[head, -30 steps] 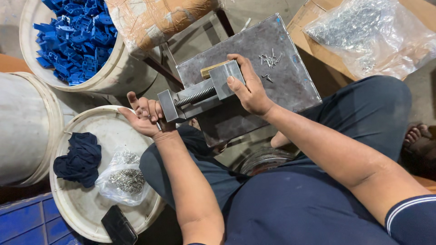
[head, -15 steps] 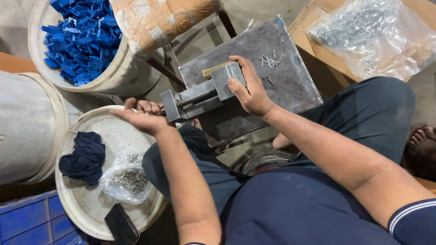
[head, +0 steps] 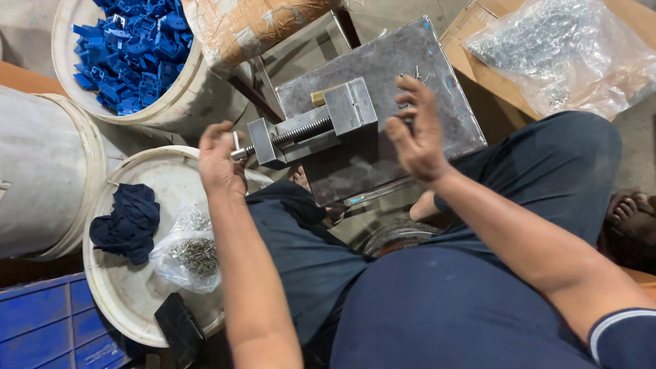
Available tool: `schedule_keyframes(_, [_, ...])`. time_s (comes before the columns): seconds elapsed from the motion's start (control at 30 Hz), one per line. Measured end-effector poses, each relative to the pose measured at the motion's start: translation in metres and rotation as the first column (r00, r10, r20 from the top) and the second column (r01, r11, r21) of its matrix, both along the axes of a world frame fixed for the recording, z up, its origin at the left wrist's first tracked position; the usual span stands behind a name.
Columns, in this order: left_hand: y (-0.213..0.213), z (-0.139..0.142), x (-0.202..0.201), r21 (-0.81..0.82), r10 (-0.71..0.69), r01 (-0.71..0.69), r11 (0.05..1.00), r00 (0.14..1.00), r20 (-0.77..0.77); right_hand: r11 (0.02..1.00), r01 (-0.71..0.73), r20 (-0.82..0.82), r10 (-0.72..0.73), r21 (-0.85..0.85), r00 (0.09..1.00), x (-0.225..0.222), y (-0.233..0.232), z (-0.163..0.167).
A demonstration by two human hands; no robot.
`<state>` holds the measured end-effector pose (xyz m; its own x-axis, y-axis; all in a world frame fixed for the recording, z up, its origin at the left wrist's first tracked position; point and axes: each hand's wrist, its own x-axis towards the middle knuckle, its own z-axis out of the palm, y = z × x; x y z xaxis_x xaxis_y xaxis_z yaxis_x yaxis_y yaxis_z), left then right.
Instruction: The person sits on the floor and uses a bench vise to assemble small metal screws. They pick up screws from a plastic bag and the vise surface, place them into the vise jaws, and tighten the screw mechanism to secure them.
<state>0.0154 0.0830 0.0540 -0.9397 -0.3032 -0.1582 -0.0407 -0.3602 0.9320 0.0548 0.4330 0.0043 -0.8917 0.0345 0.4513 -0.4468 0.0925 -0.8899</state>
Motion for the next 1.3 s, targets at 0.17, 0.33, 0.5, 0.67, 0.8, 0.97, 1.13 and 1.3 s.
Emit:
schedule_keyframes(0.17, [0.01,-0.011,0.019,-0.068,0.114,-0.115,0.991,0.993,-0.013,0.904,-0.225,0.23,0.322,-0.364,0.918,0.012,0.045,-0.002])
schedule_keyframes(0.33, [0.025,-0.019,0.04,-0.266,0.16,-0.161,0.95,0.987,-0.028,0.915,-0.278,0.222,0.348,-0.294,0.911,0.013,0.044,-0.006])
schedule_keyframes(0.5, [0.037,-0.026,0.071,-0.349,0.219,-0.283,0.894,0.952,-0.212,0.942,-0.265,0.254,0.313,-0.208,0.915,0.016,0.049,-0.003])
schedule_keyframes(0.67, [0.042,-0.034,0.076,-0.395,0.051,-0.253,0.883,0.888,-0.456,0.947,-0.259,0.292,0.306,-0.19,0.906,0.018,0.05,-0.002])
schedule_keyframes(0.8, [0.047,-0.034,0.07,-0.563,0.007,-0.308,0.767,0.881,-0.473,0.954,-0.261,0.304,0.294,-0.146,0.906,0.02,0.052,-0.002])
schedule_keyframes(0.97, [0.071,-0.027,0.092,-0.328,0.152,-0.346,0.879,0.855,-0.496,0.975,-0.219,0.233,0.218,-0.021,0.948,0.024,0.048,0.009])
schedule_keyframes(1.13, [0.146,-0.038,0.114,0.387,-0.209,0.223,0.895,0.975,-0.08,0.925,-0.14,-0.092,0.184,0.353,0.979,0.001,0.036,0.041])
schedule_keyframes(1.3, [0.19,-0.049,0.062,0.572,-0.43,0.25,0.781,0.88,0.201,0.613,-0.134,-0.078,0.307,0.779,0.948,-0.05,0.012,0.079])
